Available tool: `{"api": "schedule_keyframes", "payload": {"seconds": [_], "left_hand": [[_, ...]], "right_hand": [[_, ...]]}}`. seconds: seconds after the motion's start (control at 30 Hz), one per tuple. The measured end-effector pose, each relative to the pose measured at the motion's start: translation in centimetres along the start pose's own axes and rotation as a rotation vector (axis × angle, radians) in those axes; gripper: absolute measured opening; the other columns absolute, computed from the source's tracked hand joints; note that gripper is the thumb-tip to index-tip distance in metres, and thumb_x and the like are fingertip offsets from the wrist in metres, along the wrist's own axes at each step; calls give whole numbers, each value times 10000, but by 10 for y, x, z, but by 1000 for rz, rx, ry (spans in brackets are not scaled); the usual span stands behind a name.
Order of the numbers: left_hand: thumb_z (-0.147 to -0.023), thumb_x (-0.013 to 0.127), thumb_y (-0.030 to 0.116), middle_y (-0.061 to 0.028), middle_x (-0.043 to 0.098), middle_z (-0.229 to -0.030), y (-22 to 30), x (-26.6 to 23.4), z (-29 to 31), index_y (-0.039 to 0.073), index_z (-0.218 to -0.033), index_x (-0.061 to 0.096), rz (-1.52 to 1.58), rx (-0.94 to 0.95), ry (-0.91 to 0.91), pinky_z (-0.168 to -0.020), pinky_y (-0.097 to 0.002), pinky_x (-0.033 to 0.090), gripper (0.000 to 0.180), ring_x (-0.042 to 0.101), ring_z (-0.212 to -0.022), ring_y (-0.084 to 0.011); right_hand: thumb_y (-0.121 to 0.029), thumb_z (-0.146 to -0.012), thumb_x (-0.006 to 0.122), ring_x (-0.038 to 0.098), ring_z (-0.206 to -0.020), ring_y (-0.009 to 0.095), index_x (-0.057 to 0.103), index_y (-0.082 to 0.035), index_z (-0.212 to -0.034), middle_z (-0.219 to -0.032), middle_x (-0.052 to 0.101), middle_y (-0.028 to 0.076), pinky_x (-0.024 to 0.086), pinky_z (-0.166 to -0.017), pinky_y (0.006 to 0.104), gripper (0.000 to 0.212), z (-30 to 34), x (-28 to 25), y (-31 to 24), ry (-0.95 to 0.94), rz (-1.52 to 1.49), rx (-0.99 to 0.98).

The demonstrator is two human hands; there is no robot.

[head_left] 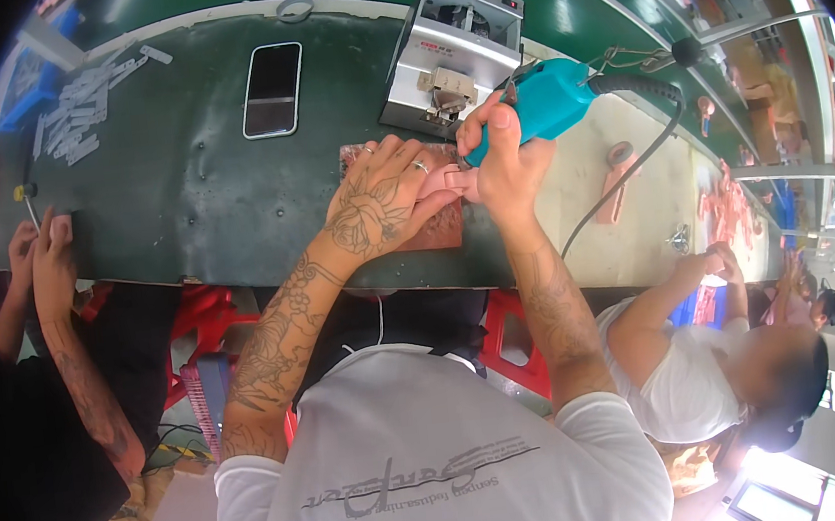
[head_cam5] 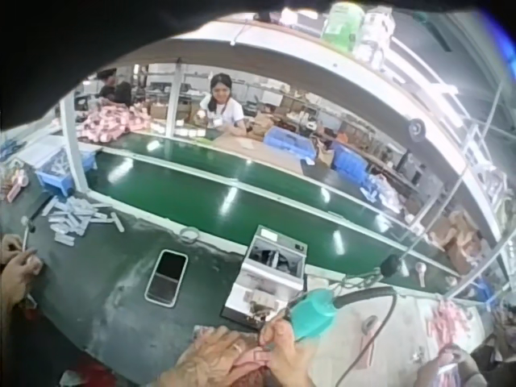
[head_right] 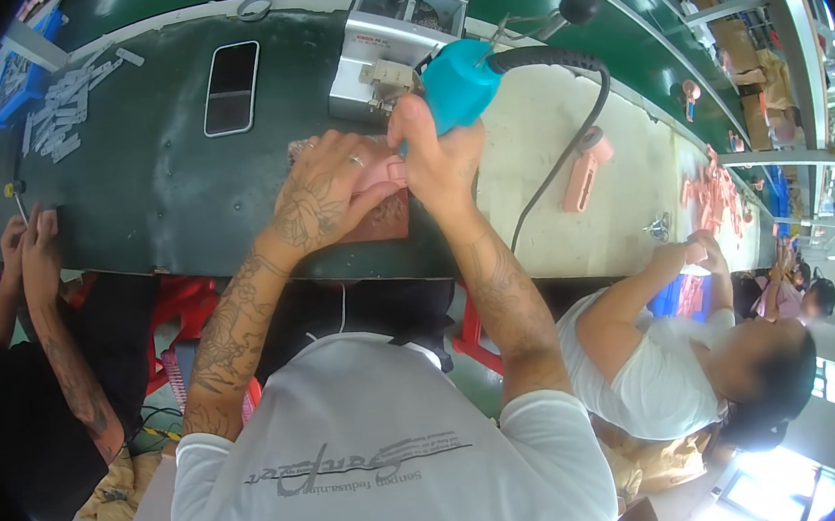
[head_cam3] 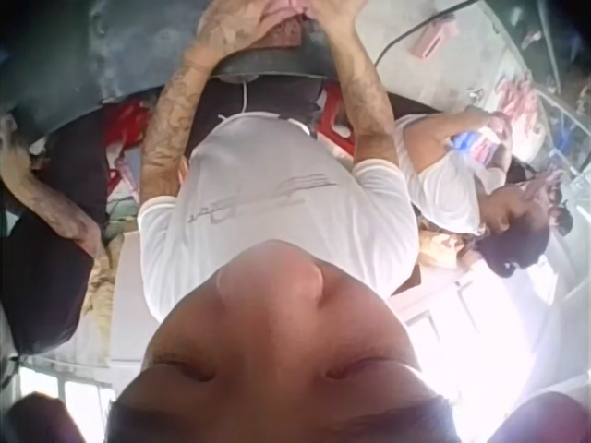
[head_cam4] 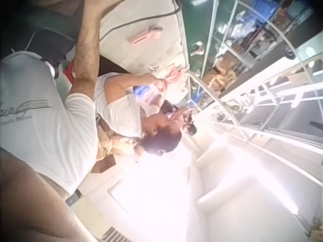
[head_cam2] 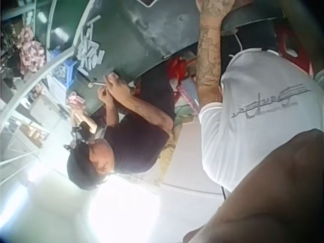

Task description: Using an electric screwdriver to assemble pink plastic handheld fan components on a factory production line.

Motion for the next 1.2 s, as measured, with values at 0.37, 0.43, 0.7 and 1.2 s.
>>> {"api": "schedule_keyframes", "payload": {"seconds": [0.37, 0.43, 0.7, 1.2], "left_hand": [[-1019, 604, 505, -193, 637, -1372, -1, 1, 0, 64, -1358, 662, 20, -133, -216, -1195, -542, 389, 560, 548, -1365, -423], [-1023, 597, 495, -198, 631, -1386, -1, -1, 2, 93, -1389, 658, 24, -121, -215, -1199, -545, 383, 547, 546, -1369, -428], [-1021, 575, 413, -194, 631, -1378, -1, 4, 7, 149, -1423, 652, 0, -100, -129, -1206, -545, 372, 487, 540, -1365, -437], [-979, 612, 364, -142, 637, -1300, -3, -2, 4, 144, -1369, 689, 35, -105, -150, -1178, -546, 395, 454, 562, -1288, -390]], "right_hand": [[-415, -1069, 651, 615, -656, 161, 622, 33, -1087, -721, 612, 61, 480, -605, 302, 450, -24, 17, -26, -14, 116, 0], [-416, -1077, 635, 623, -669, 155, 628, 29, -1111, -723, 620, 57, 471, -608, 295, 447, -41, 23, -28, 28, 74, -172], [-352, -1073, 658, 617, -650, 162, 594, -6, -1051, -733, 624, 57, 507, -618, 312, 352, -49, 28, 2, -15, 1, -300], [-374, -1053, 664, 595, -658, 102, 644, 9, -1150, -731, 632, 26, 448, -560, 248, 396, 16, -8, -35, 38, -64, 71]]}}
Point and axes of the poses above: each hand's wrist, its own z-axis away from the middle knuckle, its own x-axis out of the palm, y = z × x, the point moved 3 cm from there along -z, towards the middle knuckle
